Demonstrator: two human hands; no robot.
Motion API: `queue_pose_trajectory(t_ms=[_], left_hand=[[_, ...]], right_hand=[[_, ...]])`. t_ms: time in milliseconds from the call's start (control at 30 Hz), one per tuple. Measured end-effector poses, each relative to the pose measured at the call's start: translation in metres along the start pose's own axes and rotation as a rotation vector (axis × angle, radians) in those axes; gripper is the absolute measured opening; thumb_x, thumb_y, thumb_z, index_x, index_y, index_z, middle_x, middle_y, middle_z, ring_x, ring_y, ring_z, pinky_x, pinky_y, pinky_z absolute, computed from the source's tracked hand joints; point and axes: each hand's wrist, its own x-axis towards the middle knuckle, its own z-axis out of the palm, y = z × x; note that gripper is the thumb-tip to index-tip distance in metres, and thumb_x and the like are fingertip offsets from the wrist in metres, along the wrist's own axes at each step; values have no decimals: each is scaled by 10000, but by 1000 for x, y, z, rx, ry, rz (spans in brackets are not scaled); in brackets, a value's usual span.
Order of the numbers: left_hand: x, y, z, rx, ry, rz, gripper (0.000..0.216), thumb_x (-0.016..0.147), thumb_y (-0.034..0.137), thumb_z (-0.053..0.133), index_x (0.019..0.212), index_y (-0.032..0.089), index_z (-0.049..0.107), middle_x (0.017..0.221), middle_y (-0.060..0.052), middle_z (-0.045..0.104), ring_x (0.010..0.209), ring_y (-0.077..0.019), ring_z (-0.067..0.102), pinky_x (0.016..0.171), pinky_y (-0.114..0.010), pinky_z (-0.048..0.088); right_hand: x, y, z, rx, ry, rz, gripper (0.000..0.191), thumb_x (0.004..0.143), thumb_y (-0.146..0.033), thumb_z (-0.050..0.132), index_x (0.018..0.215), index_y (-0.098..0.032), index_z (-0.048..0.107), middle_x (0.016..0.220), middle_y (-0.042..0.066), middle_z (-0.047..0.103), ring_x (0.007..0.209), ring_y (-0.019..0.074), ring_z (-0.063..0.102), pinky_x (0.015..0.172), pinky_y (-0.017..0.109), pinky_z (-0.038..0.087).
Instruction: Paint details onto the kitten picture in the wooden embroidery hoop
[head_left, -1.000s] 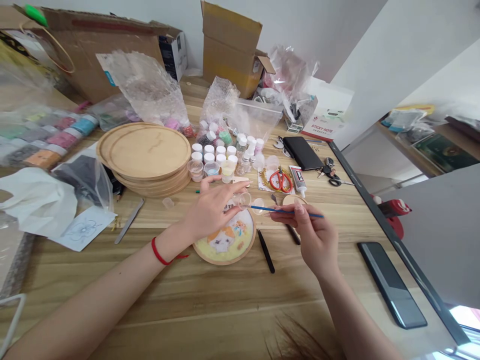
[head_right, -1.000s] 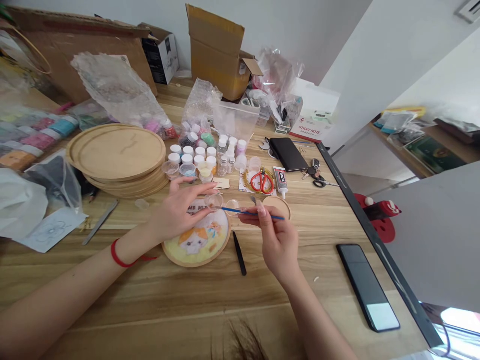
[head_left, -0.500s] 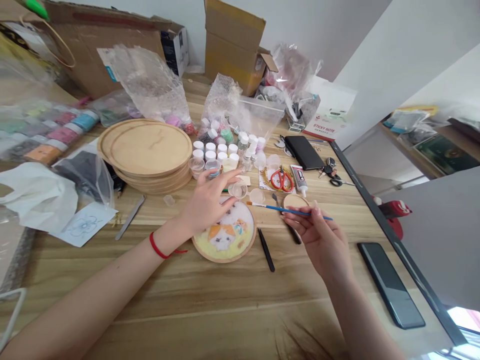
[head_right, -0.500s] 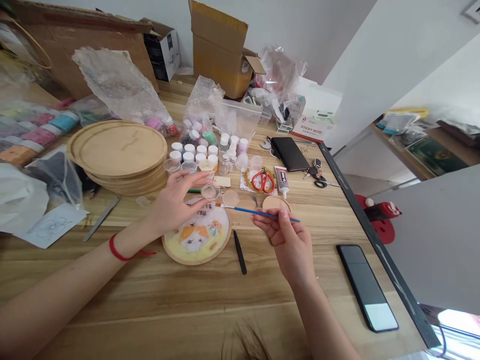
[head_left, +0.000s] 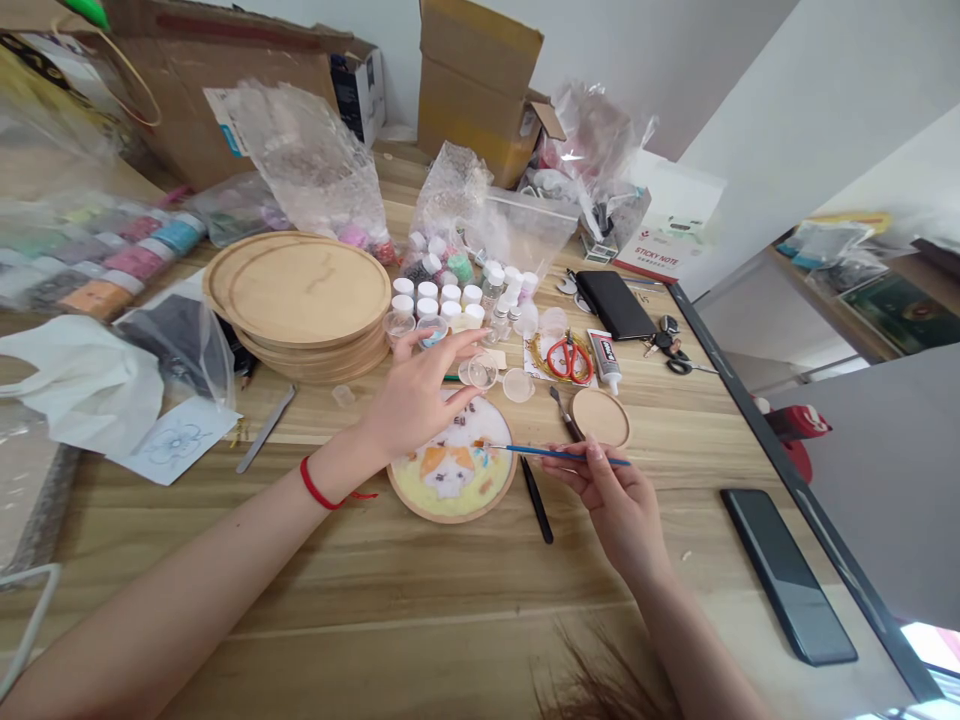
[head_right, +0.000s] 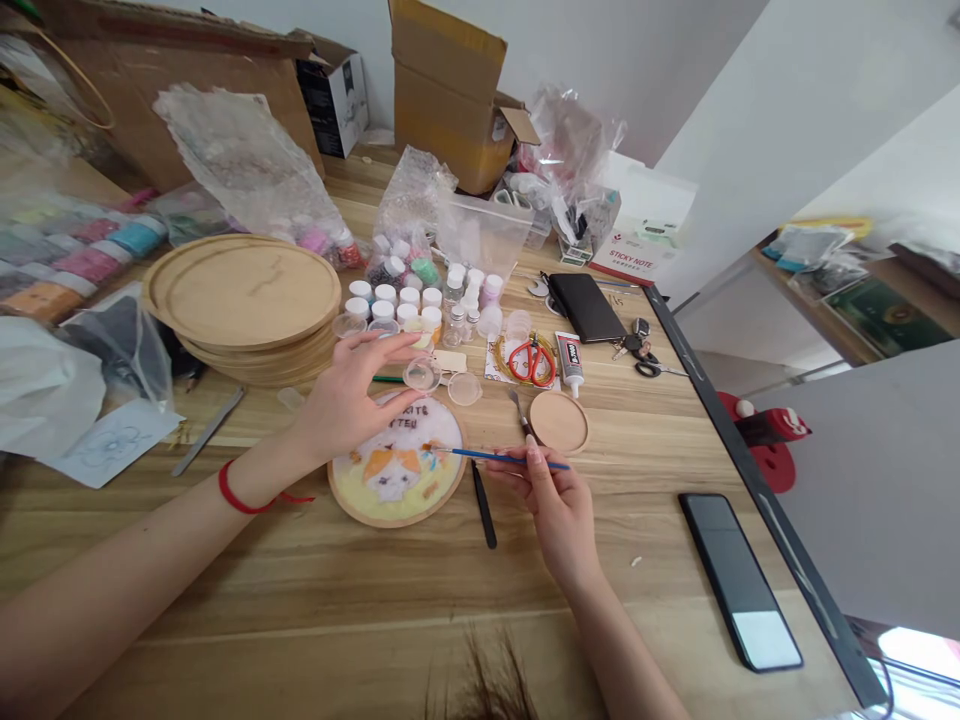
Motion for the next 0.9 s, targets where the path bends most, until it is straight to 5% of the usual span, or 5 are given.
queue_pose_trajectory(t_ms=[667,900], left_hand=[[0,-1,0,-20,13,35,541,915,299,682,1398,236,446,1188,-41,756,1223,-235,656,1169,-456,347],[-1,2,2,-47,6,49,541,925,281,677,1404,236,431,1203,-38,749,1185,-227,680,1169,-451,326]], right_hand=[[0,1,-3,26,4,-41,241,851,-440,788,905,-205,790,968,55,816,902,205,796,889,333,646],[-1,-32,-2,-6,2,-243,224,941,-393,696,902,-190,785,957,86,815,851,223,803,822,370,670]])
